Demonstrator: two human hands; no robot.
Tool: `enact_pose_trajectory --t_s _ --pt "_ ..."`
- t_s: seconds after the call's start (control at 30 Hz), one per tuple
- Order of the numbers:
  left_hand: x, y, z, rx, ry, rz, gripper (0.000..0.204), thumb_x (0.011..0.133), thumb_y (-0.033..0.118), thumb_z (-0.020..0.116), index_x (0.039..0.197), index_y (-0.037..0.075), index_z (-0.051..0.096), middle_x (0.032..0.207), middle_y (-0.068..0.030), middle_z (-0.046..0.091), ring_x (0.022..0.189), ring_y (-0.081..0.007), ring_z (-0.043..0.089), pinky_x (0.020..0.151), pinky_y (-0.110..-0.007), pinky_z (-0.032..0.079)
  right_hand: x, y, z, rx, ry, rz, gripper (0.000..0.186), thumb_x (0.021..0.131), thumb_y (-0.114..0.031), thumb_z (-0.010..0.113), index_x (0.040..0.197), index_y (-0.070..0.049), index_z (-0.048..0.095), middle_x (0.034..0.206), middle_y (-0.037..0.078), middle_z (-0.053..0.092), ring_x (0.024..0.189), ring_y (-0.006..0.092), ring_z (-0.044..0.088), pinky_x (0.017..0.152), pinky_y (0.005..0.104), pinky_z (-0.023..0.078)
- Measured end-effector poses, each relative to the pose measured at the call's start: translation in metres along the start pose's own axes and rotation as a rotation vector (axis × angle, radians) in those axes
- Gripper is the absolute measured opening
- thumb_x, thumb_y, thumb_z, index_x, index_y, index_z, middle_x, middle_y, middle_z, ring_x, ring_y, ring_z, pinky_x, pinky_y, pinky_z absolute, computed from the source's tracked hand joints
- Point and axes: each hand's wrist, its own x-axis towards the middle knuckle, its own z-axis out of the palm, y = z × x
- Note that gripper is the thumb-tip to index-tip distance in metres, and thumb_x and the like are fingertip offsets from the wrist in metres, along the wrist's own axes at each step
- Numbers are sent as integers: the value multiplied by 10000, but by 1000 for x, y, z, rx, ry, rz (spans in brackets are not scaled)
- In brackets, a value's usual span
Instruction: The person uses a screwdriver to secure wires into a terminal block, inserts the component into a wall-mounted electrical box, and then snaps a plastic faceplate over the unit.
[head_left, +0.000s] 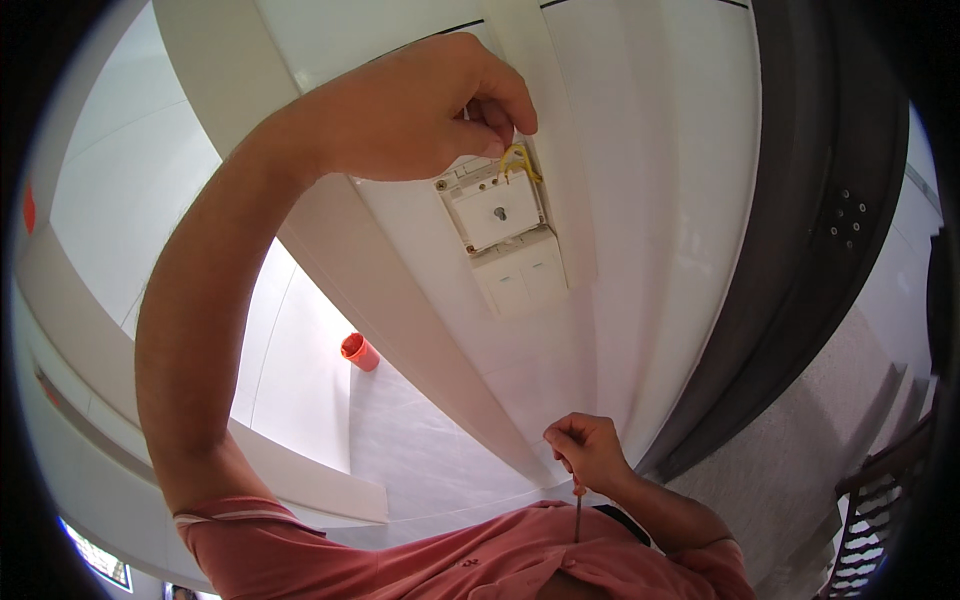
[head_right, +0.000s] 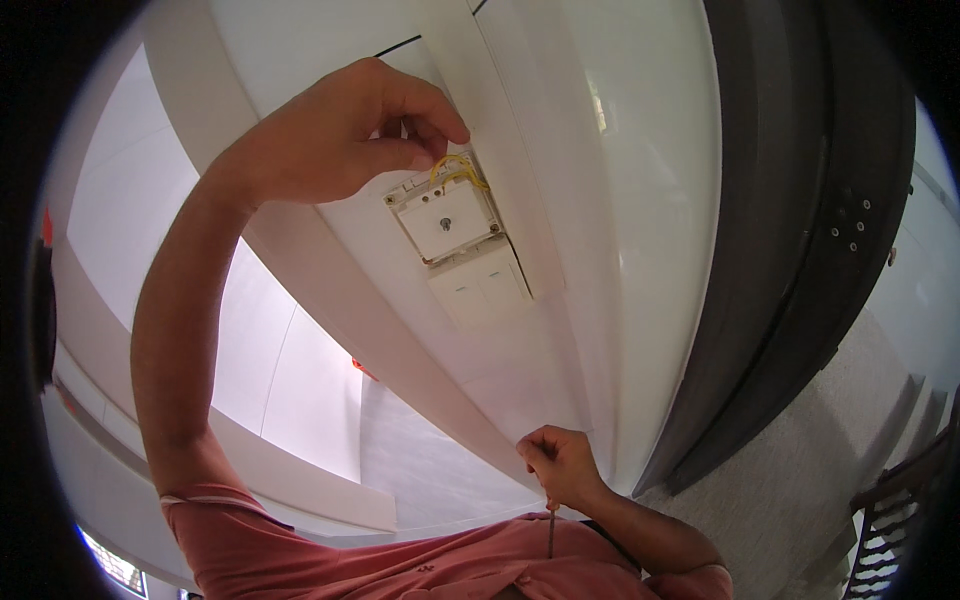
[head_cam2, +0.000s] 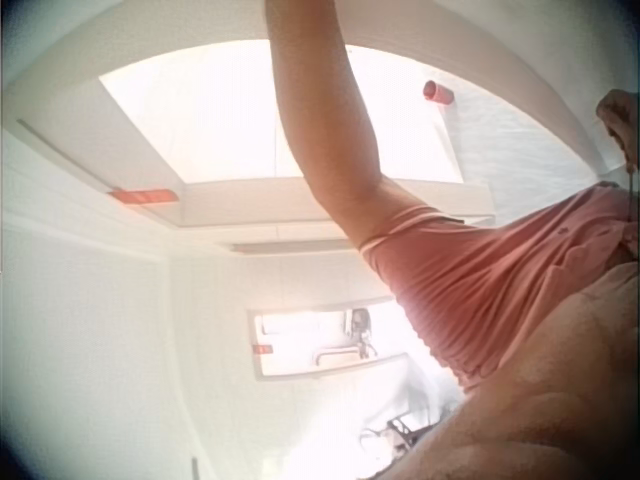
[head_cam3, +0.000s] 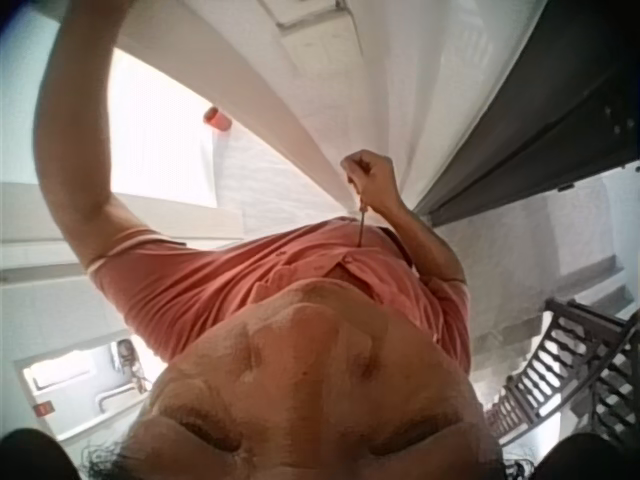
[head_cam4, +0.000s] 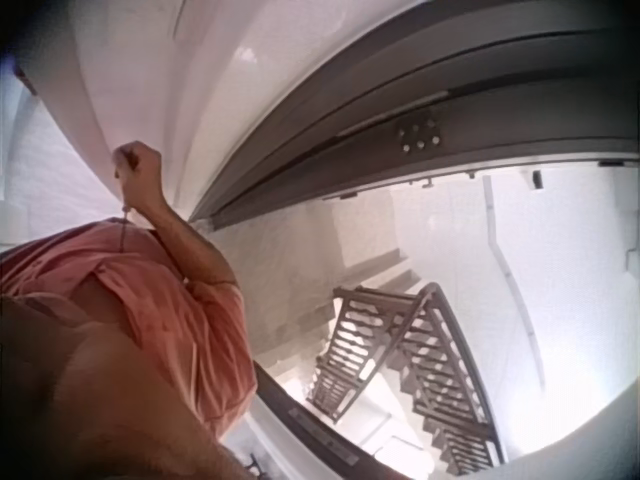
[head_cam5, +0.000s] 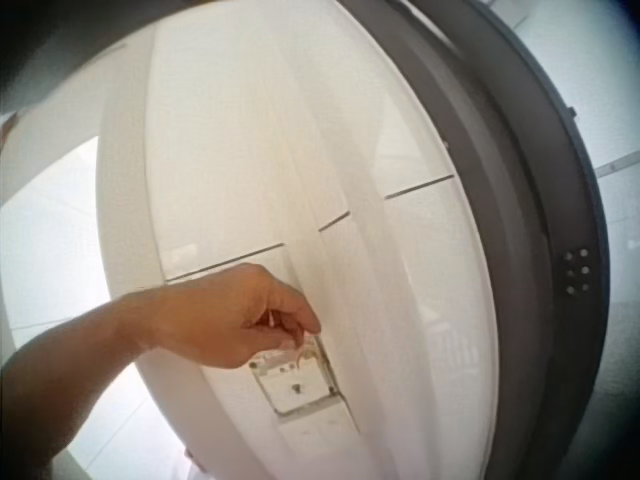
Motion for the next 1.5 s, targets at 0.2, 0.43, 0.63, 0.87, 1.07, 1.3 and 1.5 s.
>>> enact_pose_trajectory --t_s 0.2,0.43,0.63,0.87,1.07,1.3,1.5 --pt "7 -4 20 -74 131 -17 195 899 0 693 1075 -53 759 924 -103 757 824 -130 695 737 -281 566 -1 3 -3 1 12 0 126 1024 -98 674 993 19 705 708 41 623 466 74 504 337 277 414" --pt "15 18 18 41 37 -242 128 824 55 745 855 -62 786 650 -81 698 548 -125 607 572 -287 507 0 13 -3 3 14 -37 118 1019 -90 679 992 21 706 719 40 630 492 70 517 351 267 412" --pt "28 21 13 172 3 -288 143 769 24 738 876 -51 796 710 -114 730 575 -151 629 589 -305 518 -1 18 -3 30 -2 -55 120 1025 -87 666 991 23 704 712 39 619 459 73 498 341 269 405" --pt "31 38 10 170 -38 -340 201 759 -18 726 947 -48 789 795 -138 767 695 -191 721 676 -335 579 0 25 -3 50 -19 -24 151 1006 -121 709 938 13 719 725 20 671 592 50 552 531 248 438" --pt "28 28 14 246 46 -222 112 781 -42 740 892 -48 756 827 -144 769 748 -204 725 694 -325 577 -3 28 1 34 -27 -18 141 1004 -116 707 950 13 725 726 16 670 598 52 552 542 246 442" --pt "29 30 17 262 90 -238 47 790 -69 707 825 -49 683 787 -123 743 735 -189 716 686 -328 568 -2 35 -1 53 -43 -36 127 997 -105 712 955 13 728 728 13 671 626 53 569 564 242 454" --pt "33 38 16 293 2 -242 44 776 -13 705 817 -13 721 760 -173 719 730 -268 708 660 -390 556 0 24 -6 40 -48 -128 107 996 -77 709 953 21 720 746 11 669 651 56 584 587 240 470"
